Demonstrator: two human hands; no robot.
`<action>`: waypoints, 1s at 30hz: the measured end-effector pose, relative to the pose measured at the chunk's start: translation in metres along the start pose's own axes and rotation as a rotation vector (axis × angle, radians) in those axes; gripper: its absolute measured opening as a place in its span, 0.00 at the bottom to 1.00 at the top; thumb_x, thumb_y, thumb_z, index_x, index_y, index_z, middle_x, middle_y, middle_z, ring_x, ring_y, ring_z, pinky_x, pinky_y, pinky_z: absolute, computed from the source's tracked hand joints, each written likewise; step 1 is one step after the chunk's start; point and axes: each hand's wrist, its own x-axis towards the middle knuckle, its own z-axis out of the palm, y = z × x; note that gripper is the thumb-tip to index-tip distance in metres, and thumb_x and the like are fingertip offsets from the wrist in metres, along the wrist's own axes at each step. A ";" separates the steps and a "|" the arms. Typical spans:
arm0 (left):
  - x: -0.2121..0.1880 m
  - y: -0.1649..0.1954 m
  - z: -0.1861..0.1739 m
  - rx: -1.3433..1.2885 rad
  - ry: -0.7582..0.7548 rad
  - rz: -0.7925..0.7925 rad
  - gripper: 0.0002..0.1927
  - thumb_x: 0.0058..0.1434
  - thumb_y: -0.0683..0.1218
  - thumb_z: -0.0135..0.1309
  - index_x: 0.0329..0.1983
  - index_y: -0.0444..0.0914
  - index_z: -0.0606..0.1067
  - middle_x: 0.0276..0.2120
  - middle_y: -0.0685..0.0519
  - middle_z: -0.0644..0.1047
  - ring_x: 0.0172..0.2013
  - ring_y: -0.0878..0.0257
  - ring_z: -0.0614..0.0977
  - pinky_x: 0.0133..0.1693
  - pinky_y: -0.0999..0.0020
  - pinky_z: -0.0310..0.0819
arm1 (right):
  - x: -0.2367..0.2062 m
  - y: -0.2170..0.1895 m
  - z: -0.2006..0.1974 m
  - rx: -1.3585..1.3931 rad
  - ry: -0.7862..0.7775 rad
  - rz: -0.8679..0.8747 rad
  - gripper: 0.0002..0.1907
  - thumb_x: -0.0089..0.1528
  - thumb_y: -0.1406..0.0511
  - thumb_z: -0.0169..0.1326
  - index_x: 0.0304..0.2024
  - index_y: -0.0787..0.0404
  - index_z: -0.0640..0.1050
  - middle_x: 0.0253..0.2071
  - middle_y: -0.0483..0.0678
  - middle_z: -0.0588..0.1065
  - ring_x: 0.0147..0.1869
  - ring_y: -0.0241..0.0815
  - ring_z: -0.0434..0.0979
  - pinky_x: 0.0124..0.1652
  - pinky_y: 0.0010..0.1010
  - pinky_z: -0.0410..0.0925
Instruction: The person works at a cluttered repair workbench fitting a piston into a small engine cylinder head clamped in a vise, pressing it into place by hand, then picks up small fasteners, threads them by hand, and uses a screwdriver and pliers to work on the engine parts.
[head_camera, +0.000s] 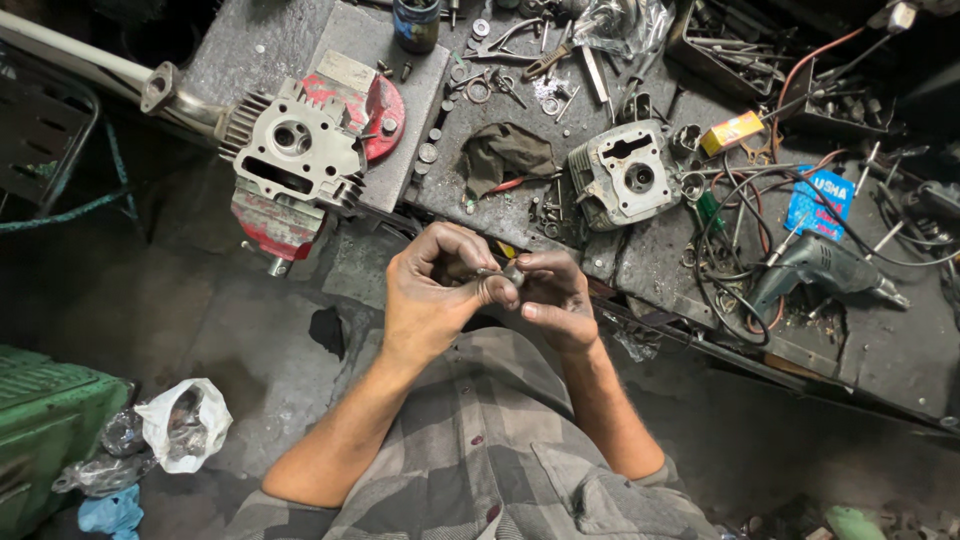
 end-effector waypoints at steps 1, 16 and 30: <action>0.000 0.000 0.000 -0.012 0.006 -0.020 0.16 0.57 0.32 0.68 0.38 0.33 0.71 0.39 0.52 0.76 0.42 0.68 0.80 0.46 0.73 0.80 | -0.001 0.000 0.000 0.006 0.011 0.009 0.28 0.60 0.76 0.59 0.63 0.66 0.72 0.53 0.56 0.76 0.56 0.44 0.76 0.55 0.35 0.70; -0.002 -0.006 0.008 -0.113 -0.070 -0.066 0.08 0.64 0.28 0.58 0.42 0.30 0.73 0.41 0.47 0.78 0.41 0.62 0.83 0.42 0.66 0.84 | -0.014 -0.005 -0.002 -0.056 0.103 0.069 0.29 0.57 0.76 0.60 0.62 0.67 0.71 0.49 0.55 0.76 0.50 0.44 0.77 0.53 0.35 0.71; -0.003 -0.004 0.009 0.004 -0.083 -0.018 0.03 0.72 0.37 0.54 0.40 0.32 0.75 0.40 0.49 0.80 0.40 0.64 0.82 0.43 0.70 0.79 | -0.008 -0.007 0.006 -0.047 0.066 0.051 0.30 0.58 0.75 0.60 0.63 0.66 0.71 0.48 0.54 0.76 0.49 0.45 0.76 0.51 0.36 0.69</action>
